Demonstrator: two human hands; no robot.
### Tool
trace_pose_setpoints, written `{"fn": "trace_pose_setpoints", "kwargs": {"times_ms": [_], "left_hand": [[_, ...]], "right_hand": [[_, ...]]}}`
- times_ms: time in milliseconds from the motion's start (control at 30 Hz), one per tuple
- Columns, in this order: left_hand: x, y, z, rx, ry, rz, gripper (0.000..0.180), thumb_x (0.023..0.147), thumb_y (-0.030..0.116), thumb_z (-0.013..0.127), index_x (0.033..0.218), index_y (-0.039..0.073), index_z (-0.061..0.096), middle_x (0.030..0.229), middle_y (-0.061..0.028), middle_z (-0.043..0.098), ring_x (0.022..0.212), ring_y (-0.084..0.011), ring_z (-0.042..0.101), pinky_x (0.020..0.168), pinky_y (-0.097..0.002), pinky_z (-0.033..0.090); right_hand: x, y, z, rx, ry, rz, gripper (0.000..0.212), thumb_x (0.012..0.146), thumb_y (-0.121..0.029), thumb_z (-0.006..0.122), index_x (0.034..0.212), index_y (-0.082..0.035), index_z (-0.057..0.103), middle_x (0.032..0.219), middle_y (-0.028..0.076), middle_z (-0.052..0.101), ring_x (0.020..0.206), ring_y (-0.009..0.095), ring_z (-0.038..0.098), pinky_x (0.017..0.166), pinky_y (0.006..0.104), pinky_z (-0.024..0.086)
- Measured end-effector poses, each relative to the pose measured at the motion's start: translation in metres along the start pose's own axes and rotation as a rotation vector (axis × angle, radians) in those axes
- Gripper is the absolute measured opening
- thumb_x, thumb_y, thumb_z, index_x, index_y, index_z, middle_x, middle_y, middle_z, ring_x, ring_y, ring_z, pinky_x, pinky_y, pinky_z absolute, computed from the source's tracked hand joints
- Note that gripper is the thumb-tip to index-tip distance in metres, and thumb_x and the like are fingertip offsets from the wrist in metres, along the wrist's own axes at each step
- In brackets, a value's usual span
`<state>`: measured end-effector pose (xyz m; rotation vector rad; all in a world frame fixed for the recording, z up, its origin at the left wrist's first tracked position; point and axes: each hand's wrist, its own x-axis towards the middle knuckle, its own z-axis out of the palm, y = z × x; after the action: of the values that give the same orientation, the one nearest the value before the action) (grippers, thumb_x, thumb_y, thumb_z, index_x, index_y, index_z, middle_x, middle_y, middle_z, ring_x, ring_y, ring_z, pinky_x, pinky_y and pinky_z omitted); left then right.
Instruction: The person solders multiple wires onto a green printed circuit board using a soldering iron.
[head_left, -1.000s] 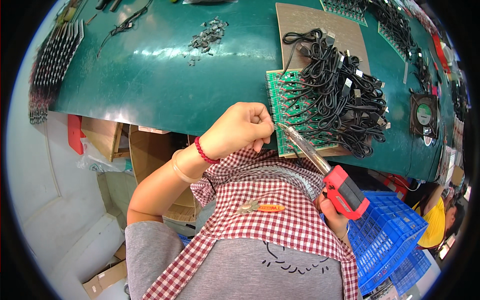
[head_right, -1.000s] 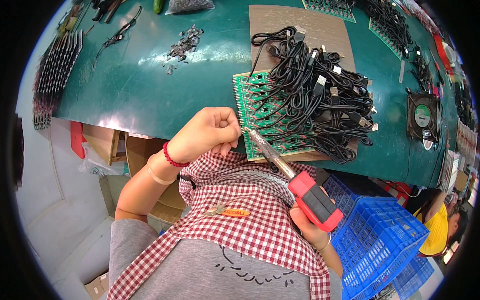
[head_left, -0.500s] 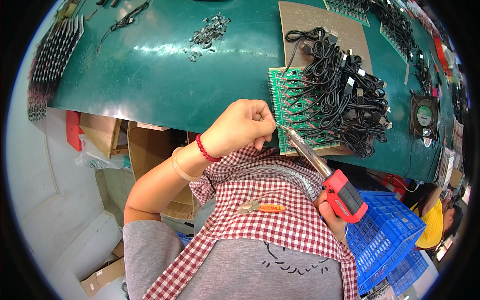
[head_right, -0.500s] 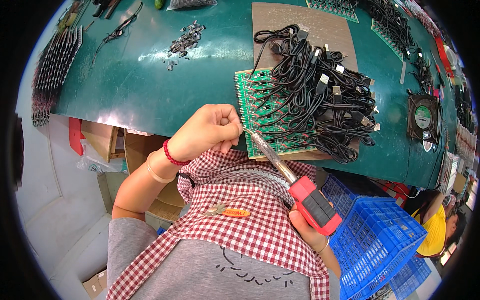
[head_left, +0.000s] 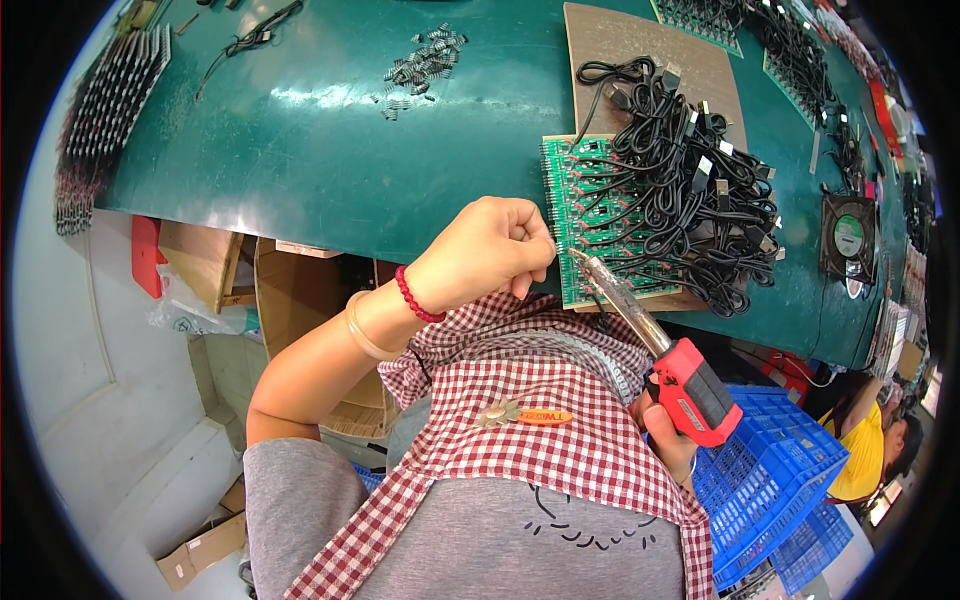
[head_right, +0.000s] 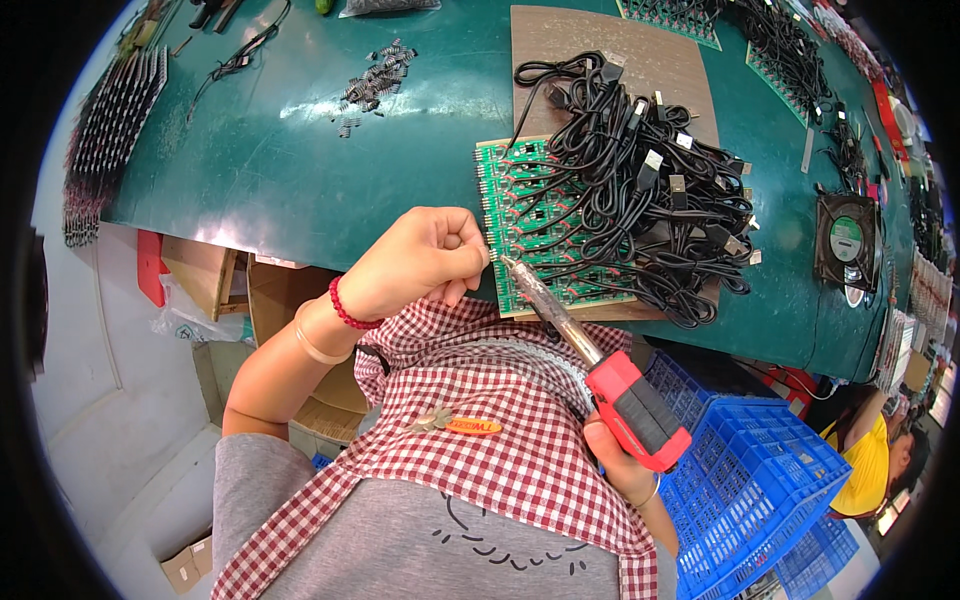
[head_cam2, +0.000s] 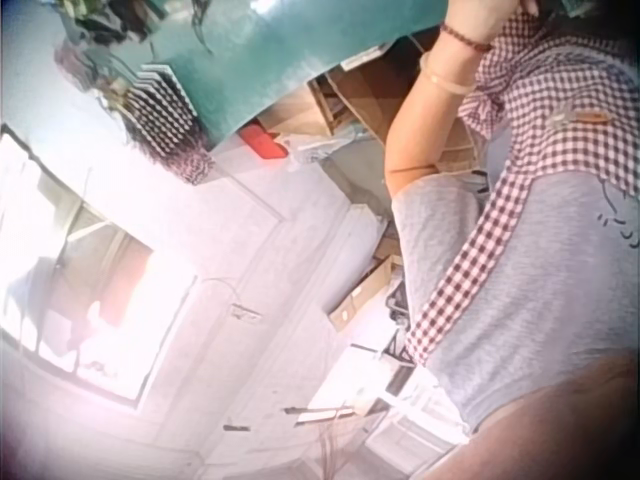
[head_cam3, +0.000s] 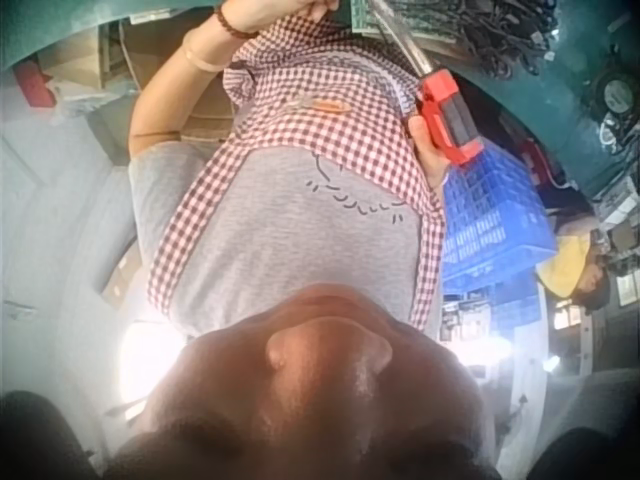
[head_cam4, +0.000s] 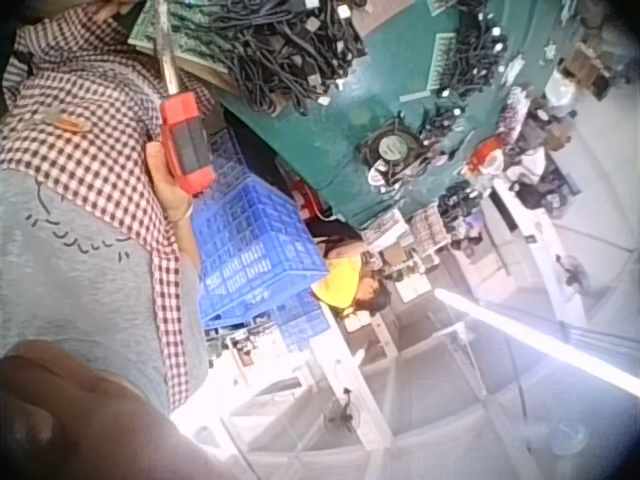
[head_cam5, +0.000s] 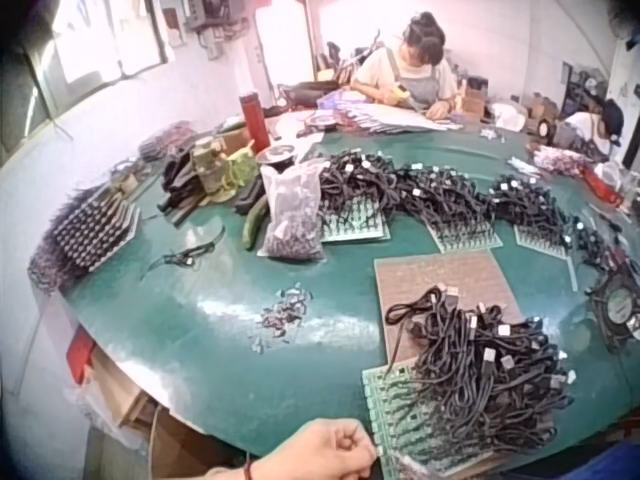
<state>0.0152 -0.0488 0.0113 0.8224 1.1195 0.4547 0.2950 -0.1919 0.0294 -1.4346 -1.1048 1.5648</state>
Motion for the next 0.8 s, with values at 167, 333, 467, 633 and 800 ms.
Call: {"fn": "trace_pose_setpoints", "kwargs": {"times_ms": [167,333,467,633,800], "left_hand": [[0.002,0.006,-0.001,-0.013,-0.009,0.019,0.007,0.083,0.008,0.055,0.08,0.002,0.053,0.066,-0.001,0.057,0.05,-0.0038,0.052,0.043,-0.0164,0.038],[0.002,0.003,-0.002,0.011,-0.018,0.024,0.009,0.084,0.009,0.055,0.08,0.001,0.053,0.066,-0.0019,0.058,0.051,-0.004,0.053,0.042,-0.0169,0.038],[-0.007,0.01,-0.009,0.065,-0.013,0.024,0.01,0.084,0.01,0.056,0.081,0.001,0.054,0.066,-0.0011,0.058,0.051,-0.0052,0.054,0.042,-0.0181,0.04],[0.013,0.024,-0.059,1.084,0.932,0.574,0.02,0.079,0.013,0.063,0.082,-0.003,0.052,0.068,-0.0166,0.059,0.061,-0.0311,0.059,0.055,-0.0363,0.045],[0.019,0.005,-0.121,1.078,0.877,0.542,0.023,0.079,0.012,0.062,0.073,-0.002,0.045,0.06,-0.0177,0.053,0.053,-0.0349,0.051,0.051,-0.0399,0.041]], "right_hand": [[0.002,-0.005,0.003,-0.036,0.029,0.013,0.01,0.08,-0.001,0.061,0.09,0.001,0.06,0.078,0.003,0.058,0.069,0.011,0.053,0.063,0.0264,0.043],[0.004,-0.012,0.0,-0.021,0.009,-0.009,0.012,0.08,0.0,0.06,0.092,0.002,0.059,0.079,0.004,0.058,0.071,0.012,0.054,0.064,0.0276,0.044],[0.008,-0.014,0.001,0.087,0.001,-0.048,0.011,0.083,-0.004,0.056,0.091,0.004,0.057,0.075,0.005,0.056,0.066,0.013,0.051,0.06,0.0274,0.042],[0.008,-0.018,-0.001,0.03,0.088,-0.157,0.035,0.085,-0.013,0.054,0.112,0.006,0.042,0.061,0.007,0.048,0.051,0.014,0.044,0.05,0.0296,0.039],[0.019,-0.026,0.002,-0.099,0.065,0.0,0.019,0.074,-0.006,0.069,0.091,-0.002,0.061,0.084,0.006,0.059,0.074,0.014,0.057,0.064,0.0282,0.044]]}}
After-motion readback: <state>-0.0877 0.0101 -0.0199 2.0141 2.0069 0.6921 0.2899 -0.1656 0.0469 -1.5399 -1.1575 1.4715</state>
